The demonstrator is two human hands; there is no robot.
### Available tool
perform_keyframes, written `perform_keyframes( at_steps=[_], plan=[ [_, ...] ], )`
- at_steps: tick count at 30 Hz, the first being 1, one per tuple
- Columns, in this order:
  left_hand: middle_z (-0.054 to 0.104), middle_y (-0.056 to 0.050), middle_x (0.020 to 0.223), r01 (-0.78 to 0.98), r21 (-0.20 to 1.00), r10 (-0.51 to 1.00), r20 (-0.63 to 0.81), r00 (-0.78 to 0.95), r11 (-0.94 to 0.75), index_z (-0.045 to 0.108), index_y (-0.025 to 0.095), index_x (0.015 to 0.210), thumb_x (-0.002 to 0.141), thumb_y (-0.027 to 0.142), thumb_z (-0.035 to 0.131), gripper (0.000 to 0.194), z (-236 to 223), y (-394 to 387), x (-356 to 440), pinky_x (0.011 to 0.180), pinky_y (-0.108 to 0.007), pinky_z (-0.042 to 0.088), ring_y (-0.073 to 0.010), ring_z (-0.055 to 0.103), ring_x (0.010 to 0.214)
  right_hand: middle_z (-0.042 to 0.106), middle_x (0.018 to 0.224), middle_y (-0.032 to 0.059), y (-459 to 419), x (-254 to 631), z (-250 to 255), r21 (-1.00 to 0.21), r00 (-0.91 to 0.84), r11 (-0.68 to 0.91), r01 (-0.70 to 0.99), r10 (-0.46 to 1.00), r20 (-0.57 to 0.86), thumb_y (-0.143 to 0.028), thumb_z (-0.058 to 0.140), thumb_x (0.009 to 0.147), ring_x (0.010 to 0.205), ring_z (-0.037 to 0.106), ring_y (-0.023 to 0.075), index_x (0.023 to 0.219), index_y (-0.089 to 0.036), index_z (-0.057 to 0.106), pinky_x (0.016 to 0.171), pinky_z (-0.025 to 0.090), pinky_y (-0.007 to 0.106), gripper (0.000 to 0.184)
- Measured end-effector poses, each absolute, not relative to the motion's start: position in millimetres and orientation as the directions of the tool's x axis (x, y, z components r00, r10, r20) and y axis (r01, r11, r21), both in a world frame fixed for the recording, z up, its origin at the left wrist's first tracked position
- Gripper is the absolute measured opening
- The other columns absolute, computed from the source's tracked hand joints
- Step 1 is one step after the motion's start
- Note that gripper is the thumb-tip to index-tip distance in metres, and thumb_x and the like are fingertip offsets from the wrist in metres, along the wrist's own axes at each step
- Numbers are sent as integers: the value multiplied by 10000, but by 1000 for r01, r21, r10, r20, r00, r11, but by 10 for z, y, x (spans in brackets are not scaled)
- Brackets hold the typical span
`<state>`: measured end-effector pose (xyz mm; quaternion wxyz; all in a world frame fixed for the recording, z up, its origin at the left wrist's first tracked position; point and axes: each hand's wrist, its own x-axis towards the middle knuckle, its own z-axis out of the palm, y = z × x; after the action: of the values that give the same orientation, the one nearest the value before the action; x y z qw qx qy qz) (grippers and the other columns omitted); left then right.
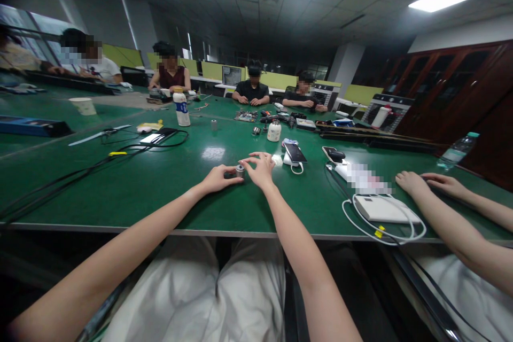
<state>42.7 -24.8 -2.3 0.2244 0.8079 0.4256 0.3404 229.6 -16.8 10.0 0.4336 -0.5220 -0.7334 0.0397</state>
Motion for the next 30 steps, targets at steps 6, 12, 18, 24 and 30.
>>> perform_keyframes(
  at_steps=[6, 12, 18, 24, 30],
  plan=[
    [788, -66, 915, 539, 653, 844, 356, 401, -531, 755, 180, 1128, 771, 473, 714, 464, -26, -248, 430, 806, -326, 496, -258, 712, 847, 672, 1163, 39, -192, 2283, 105, -510, -109, 457, 729, 813, 572, -509, 630, 901, 1175, 441, 267, 865, -318, 792, 989, 298, 432, 253],
    [786, -66, 973, 546, 659, 853, 348, 389, -518, 742, 202, 1165, 770, 477, 716, 482, -24, -249, 430, 831, -337, 499, -271, 712, 900, 709, 992, 44, -182, 2299, 170, -566, 17, 371, 736, 826, 563, -533, 419, 998, 1097, 499, 245, 702, -254, 747, 976, 294, 419, 522],
    [788, -55, 929, 534, 652, 840, 364, 403, -539, 770, 187, 1068, 775, 490, 711, 425, -23, -254, 430, 787, -304, 495, -250, 709, 868, 705, 1045, 35, -219, 2284, 146, -539, -73, 448, 714, 813, 578, -534, 665, 862, 1117, 502, 255, 902, -323, 791, 977, 320, 411, 249],
    [788, -60, 931, 538, 644, 836, 361, 413, -544, 763, 177, 1091, 783, 487, 704, 441, -15, -255, 434, 806, -314, 496, -248, 710, 852, 705, 1060, 29, -181, 2253, 113, -575, -68, 469, 671, 811, 581, -472, 707, 843, 1128, 506, 254, 843, -320, 798, 999, 321, 422, 178],
    [783, -69, 1009, 572, 634, 853, 349, 389, -521, 752, 199, 1138, 778, 478, 710, 457, -10, -256, 435, 857, -337, 502, -267, 708, 933, 692, 1106, 54, -39, 2425, 92, -675, 138, 272, 686, 862, 488, -491, 672, 859, 1161, 479, 281, 894, -307, 800, 1022, 295, 456, 227]
  ],
)
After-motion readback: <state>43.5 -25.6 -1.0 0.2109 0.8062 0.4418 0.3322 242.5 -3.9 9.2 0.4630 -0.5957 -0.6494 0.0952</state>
